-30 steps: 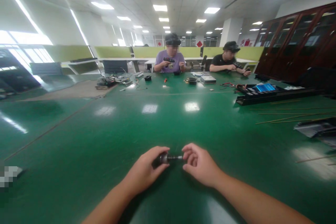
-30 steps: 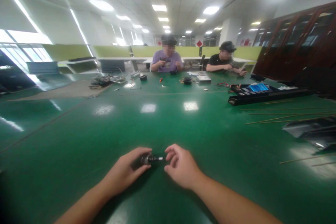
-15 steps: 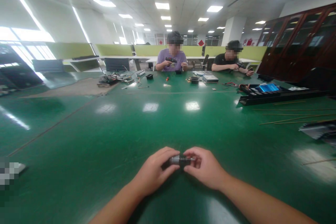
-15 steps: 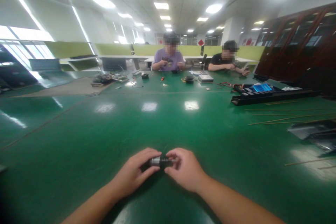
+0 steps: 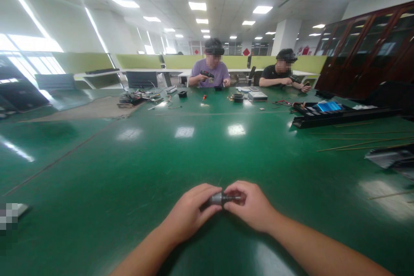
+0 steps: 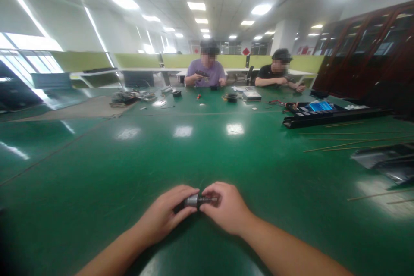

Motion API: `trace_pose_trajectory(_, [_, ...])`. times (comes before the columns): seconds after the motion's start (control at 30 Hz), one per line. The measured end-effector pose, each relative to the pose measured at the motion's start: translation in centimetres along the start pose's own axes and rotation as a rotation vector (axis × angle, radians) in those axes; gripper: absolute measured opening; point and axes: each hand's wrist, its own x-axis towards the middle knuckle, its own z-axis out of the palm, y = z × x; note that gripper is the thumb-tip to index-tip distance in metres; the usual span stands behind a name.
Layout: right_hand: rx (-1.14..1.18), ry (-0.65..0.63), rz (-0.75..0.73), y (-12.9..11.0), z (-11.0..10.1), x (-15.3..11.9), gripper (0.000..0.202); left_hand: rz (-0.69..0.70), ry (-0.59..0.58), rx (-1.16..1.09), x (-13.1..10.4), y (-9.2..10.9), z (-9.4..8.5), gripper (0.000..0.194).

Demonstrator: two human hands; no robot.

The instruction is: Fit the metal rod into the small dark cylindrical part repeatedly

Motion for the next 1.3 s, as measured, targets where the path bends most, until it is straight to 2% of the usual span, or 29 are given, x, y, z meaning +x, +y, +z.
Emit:
trace_pose_trajectory(0.27, [-0.128,-0.001,-0.041,-0.15,-0.18,0.02,0.012,-0.043,0.011,-0.016,-0.21,-0.22,0.32,0.030])
trace_pose_trajectory(1.3, [-0.162,-0.005,-0.003,-0.50,-0.53,0.11,0.007,-0.052,0.018,0.013,0.11,0.44,0.06,0.027])
